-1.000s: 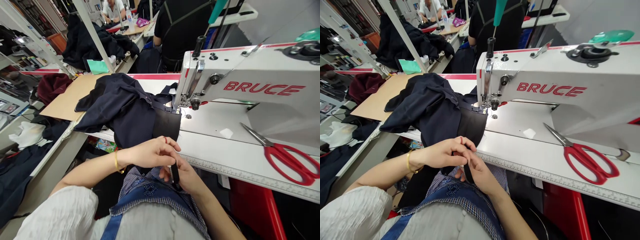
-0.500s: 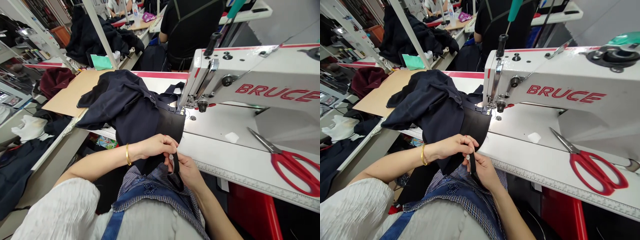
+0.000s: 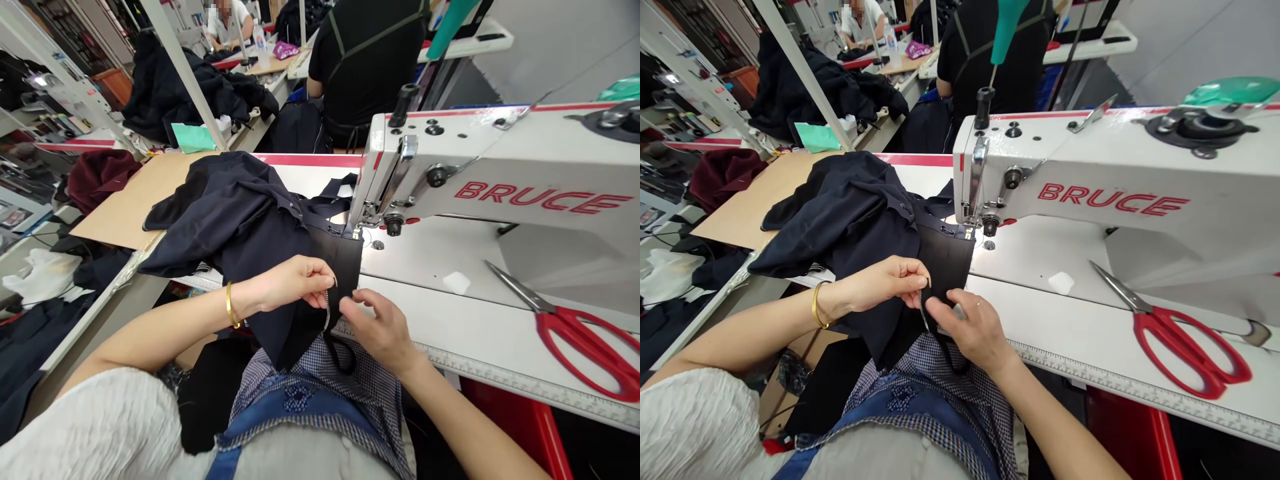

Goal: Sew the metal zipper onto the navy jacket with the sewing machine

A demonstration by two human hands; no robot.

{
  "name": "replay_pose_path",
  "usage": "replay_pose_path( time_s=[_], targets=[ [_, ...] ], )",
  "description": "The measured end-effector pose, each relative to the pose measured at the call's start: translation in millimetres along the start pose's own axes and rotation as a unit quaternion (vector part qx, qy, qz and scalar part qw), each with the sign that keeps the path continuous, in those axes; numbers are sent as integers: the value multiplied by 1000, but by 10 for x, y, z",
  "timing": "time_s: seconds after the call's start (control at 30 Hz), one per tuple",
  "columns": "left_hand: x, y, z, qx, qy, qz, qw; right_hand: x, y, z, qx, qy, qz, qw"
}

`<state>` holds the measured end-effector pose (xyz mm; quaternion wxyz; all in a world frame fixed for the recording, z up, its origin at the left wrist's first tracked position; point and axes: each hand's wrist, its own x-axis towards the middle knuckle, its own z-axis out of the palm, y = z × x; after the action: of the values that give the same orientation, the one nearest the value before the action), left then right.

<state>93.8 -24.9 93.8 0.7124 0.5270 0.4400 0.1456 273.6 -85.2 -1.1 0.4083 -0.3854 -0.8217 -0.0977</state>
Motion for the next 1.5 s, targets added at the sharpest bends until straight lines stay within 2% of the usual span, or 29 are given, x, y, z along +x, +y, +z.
replay_pose_path(
  time_s=[0.07,0.13,0.23,0.3,0.33,0.37,0.43,0.47,0.5,0.53,0.57,0.63,0.73,0.97,1.07,1.13,1.2,1.4,1.5],
  targets=[
    [93,42,12,-2,-13,-7,1000,130,90,29,21,26,-84,996],
    [207,102,-15,4,-17,-14,1000,231,198,30,55,2,-125,991],
    [453,182,-104,59,-10,-12,998,319,436,33,59,-69,-119,989],
    [667,198,-180,192,6,51,980,343,633,76,14,-76,-115,990],
    [781,190,-220,290,18,104,951,345,730,112,-22,-67,-111,991],
    [892,173,-260,392,27,164,905,342,817,155,-59,-57,-103,991],
    [1092,115,-336,561,24,266,784,326,943,245,-111,-65,-72,989],
    [1173,79,-371,615,18,296,731,316,977,284,-123,-81,-54,988],
    [1240,42,-404,650,12,312,693,305,991,314,-126,-97,-40,986],
    [1293,7,-434,670,8,318,671,296,990,335,-122,-113,-31,986],
    [1332,-25,-460,679,11,317,661,289,977,345,-118,-124,-24,985],
    [1376,-73,-500,673,32,313,669,281,939,346,-110,-131,-19,985],
    [1395,-108,-530,638,59,313,701,283,908,334,-99,-138,-2,986],
    [1449,-139,-574,525,83,285,798,321,943,348,-108,-169,31,979],
    [1464,-150,-579,500,102,282,812,336,951,344,-107,-174,27,979],
    [1458,-154,-571,510,100,286,805,340,959,340,-95,-176,20,980],
    [1444,-159,-557,541,91,293,783,338,966,339,-87,-179,22,980],
    [1411,-176,-496,643,66,345,680,335,967,346,-94,-178,36,979],
    [1416,-183,-472,667,54,365,648,352,963,344,-91,-183,40,978]
  ],
)
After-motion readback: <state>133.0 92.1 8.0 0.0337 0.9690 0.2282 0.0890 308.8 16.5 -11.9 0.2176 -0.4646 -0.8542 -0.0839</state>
